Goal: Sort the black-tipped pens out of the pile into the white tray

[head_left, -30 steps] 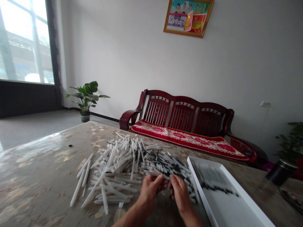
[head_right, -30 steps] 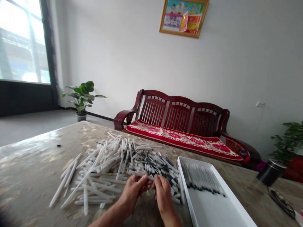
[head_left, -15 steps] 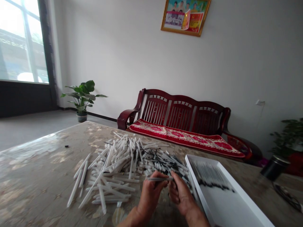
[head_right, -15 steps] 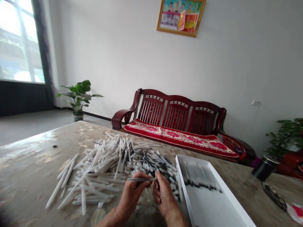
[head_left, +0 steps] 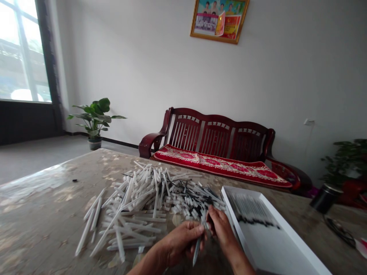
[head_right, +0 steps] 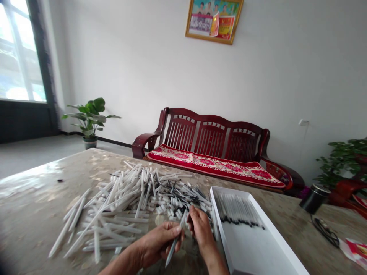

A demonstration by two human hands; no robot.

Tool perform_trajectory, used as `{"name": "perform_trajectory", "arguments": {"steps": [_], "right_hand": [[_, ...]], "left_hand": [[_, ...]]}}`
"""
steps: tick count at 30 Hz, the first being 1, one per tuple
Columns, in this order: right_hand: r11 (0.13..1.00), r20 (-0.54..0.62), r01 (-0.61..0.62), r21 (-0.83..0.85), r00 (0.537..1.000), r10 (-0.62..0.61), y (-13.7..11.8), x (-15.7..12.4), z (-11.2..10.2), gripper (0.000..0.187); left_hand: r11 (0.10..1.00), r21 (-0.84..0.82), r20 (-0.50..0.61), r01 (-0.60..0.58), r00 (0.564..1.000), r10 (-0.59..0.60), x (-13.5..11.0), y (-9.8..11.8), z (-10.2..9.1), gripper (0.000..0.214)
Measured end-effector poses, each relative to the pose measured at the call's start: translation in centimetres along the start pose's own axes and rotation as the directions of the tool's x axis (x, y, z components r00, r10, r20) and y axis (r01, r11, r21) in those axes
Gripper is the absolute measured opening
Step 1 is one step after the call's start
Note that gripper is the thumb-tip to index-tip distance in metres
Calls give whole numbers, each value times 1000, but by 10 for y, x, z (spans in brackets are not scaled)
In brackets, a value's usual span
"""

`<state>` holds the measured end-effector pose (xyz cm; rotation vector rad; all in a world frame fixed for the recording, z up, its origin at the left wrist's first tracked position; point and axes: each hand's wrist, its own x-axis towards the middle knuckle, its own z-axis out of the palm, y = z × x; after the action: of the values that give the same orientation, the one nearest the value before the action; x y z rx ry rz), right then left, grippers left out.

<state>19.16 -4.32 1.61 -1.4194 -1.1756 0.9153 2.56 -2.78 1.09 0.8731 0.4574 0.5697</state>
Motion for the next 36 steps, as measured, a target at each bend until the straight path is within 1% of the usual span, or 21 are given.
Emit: {"name": "perform_trajectory", "arguments": {"steps": [2, 3, 5, 6, 8, 10, 12, 15, 18, 20, 21, 22, 24, 26, 28, 29, 30, 31, 33, 34, 36], "right_hand": [[978, -65, 78, -195, 994, -92, 1, 1, -3, 44], [940, -87, 119, -321, 984, -154, 2, 0, -4, 36], [802, -75, 174, -572, 962, -262, 5, -1, -4, 20], [715, -45, 183, -674, 957, -287, 6, -1, -3, 14], [539, 23, 182, -823, 957, -288, 7, -3, 2, 9], [387, 53, 155, -909, 964, -260, 6, -4, 8, 5], [285, 53, 120, -951, 972, -231, 4, -4, 13, 7], [199, 64, 106, -974, 977, -205, 0, -4, 17, 10], [169, 88, 127, -977, 971, -222, 2, -5, 17, 15], [191, 82, 133, -973, 964, -253, 7, -4, 16, 19], [228, 69, 135, -964, 958, -278, 10, -3, 15, 20], [288, 49, 143, -947, 949, -310, 13, -2, 13, 20], [475, -13, 185, -860, 923, -384, 18, 3, 10, 22], [695, -100, 242, -678, 905, -413, 21, 8, 8, 26], [877, -172, 247, -412, 924, -341, 22, 11, 8, 29], [937, -191, 227, -265, 940, -282, 22, 11, 9, 32], [973, -206, 199, -120, 953, -221, 22, 11, 11, 35], [985, -218, 172, 10, 962, -166, 21, 11, 13, 38], [970, -242, 141, 199, 966, -91, 18, 8, 17, 42], [959, -247, 132, 253, 967, -68, 16, 6, 19, 43], [946, -237, 120, 300, 970, -47, 12, 2, 22, 43]], "left_hand": [[993, -85, -124, -84, 990, 73, 5, 2, -3, 36], [982, -121, -199, -144, 973, 118, 8, 4, -6, 36], [951, -165, -336, -261, 921, 195, 14, 7, -12, 37], [934, -186, -396, -305, 893, 213, 16, 9, -15, 38], [906, -222, -491, -361, 844, 216, 21, 11, -21, 40], [891, -231, -551, -390, 808, 211, 23, 10, -24, 43], [887, -219, -581, -407, 784, 217, 24, 8, -25, 45], [884, -198, -601, -424, 765, 233, 24, 5, -24, 50], [880, -177, -621, -440, 744, 247, 24, 4, -25, 52], [877, -179, -631, -445, 736, 245, 25, 4, -25, 53], [875, -186, -632, -448, 736, 242, 25, 4, -25, 53], [870, -195, -632, -452, 737, 241, 25, 4, -25, 51], [861, -217, -626, -460, 742, 238, 26, 4, -25, 47], [854, -244, -617, -459, 753, 228, 26, 3, -24, 41], [848, -271, -610, -455, 763, 214, 27, 3, -22, 35], [845, -283, -609, -454, 766, 207, 27, 2, -21, 32], [841, -292, -611, -455, 765, 202, 27, 2, -20, 29], [838, -299, -615, -456, 764, 197, 27, 2, -20, 26], [836, -306, -624, -455, 759, 185, 26, 2, -19, 21], [836, -307, -629, -455, 756, 180, 26, 3, -19, 19], [835, -309, -634, -455, 753, 175, 26, 3, -18, 17]]}}
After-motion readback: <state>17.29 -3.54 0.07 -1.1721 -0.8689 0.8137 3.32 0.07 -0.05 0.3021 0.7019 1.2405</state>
